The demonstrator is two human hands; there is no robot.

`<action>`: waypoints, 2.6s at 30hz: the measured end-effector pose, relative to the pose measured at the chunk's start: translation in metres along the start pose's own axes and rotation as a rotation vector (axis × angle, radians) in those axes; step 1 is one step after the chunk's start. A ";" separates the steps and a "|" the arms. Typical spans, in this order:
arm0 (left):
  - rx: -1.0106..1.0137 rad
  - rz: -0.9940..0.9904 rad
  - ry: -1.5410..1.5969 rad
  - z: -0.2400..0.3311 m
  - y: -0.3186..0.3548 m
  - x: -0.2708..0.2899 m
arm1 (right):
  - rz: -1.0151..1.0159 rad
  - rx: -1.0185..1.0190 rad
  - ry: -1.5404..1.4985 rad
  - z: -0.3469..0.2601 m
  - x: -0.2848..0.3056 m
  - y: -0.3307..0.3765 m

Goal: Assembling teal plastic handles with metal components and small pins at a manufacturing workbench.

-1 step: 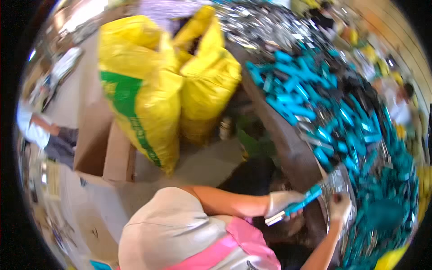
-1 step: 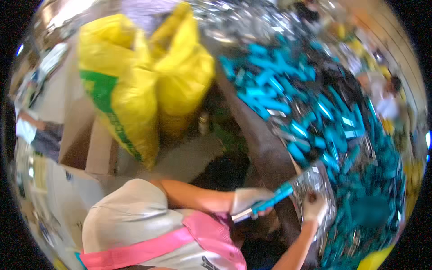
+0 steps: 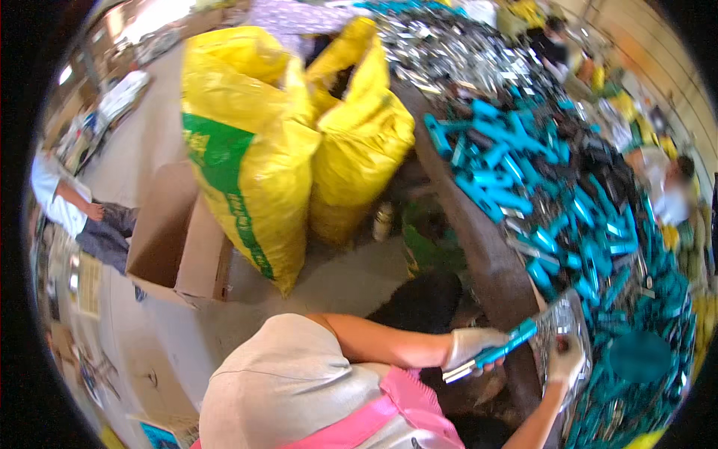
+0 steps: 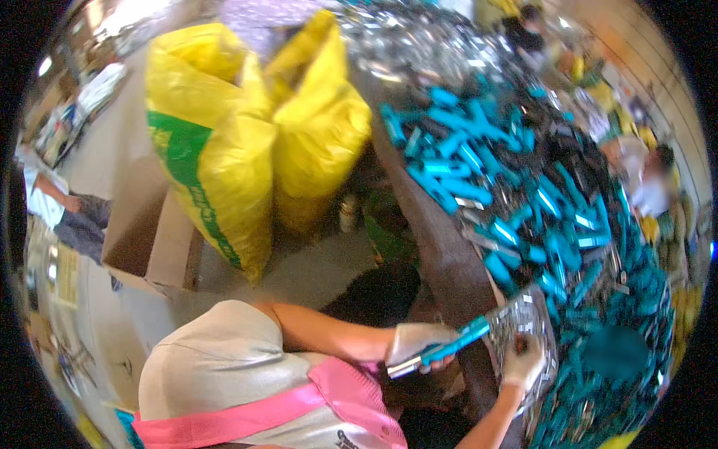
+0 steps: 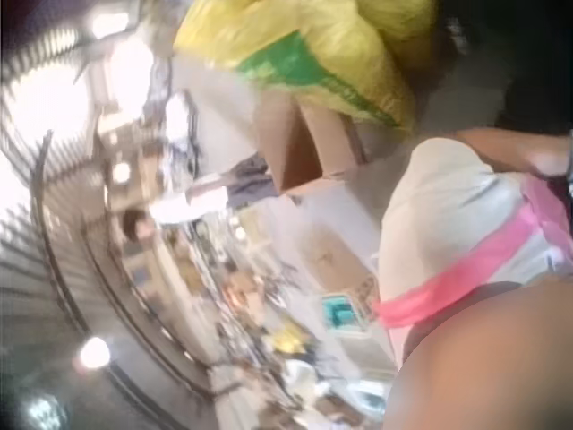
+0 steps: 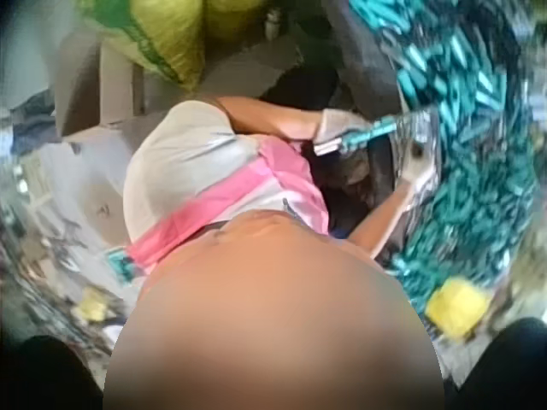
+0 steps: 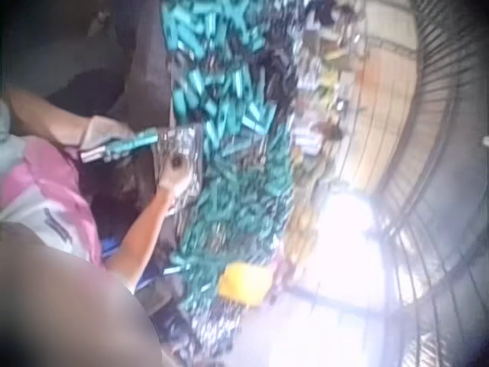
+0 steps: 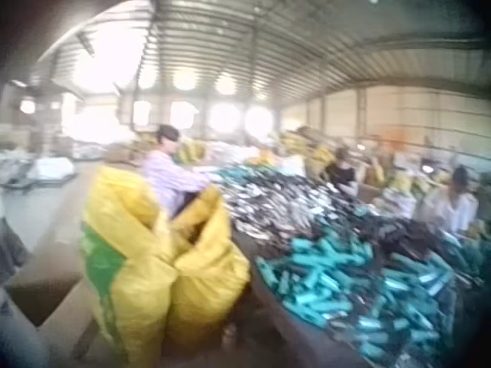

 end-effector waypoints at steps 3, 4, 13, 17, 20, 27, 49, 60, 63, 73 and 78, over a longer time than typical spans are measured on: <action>-0.160 0.042 -0.126 0.010 0.006 0.015 | -0.024 0.021 -0.532 -0.041 -0.011 0.023; -0.195 0.091 -0.142 0.020 0.020 0.006 | -0.079 0.085 -0.609 -0.069 -0.013 0.033; -0.306 0.127 -0.194 0.032 0.007 0.019 | -0.131 -0.067 -0.898 -0.087 -0.059 0.059; -0.451 0.103 -0.291 0.039 0.018 0.008 | -0.034 -0.160 -0.913 -0.054 -0.078 0.073; -0.406 0.120 -0.347 0.035 0.019 0.000 | 0.042 -0.133 -0.975 -0.075 -0.059 0.086; -0.402 0.188 -0.523 0.023 0.010 0.013 | 0.068 -0.030 -0.771 -0.062 -0.054 0.088; -0.384 0.305 -0.631 0.017 0.030 0.006 | 0.083 0.360 0.072 -0.023 -0.027 -0.002; -0.418 0.328 -0.464 0.012 0.025 0.024 | -0.269 0.033 0.103 -0.015 -0.039 -0.043; -0.380 0.305 -0.598 0.006 0.025 0.025 | -0.263 0.032 0.225 -0.012 -0.043 -0.048; -0.366 0.315 -0.514 -0.014 0.046 0.018 | 0.006 -0.008 -0.623 0.047 -0.040 -0.038; -0.350 0.103 -0.150 -0.001 0.041 0.012 | -0.032 -0.183 -1.000 -0.017 -0.020 0.049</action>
Point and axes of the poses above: each hand's wrist, its own y-axis away from the middle knuckle, its own x-axis out of the back of the hand, z = x × y, the point moved 9 cm from there along -y, towards the middle knuckle, and after that the axes turned 3 degrees about x, right-handed, at the moved point
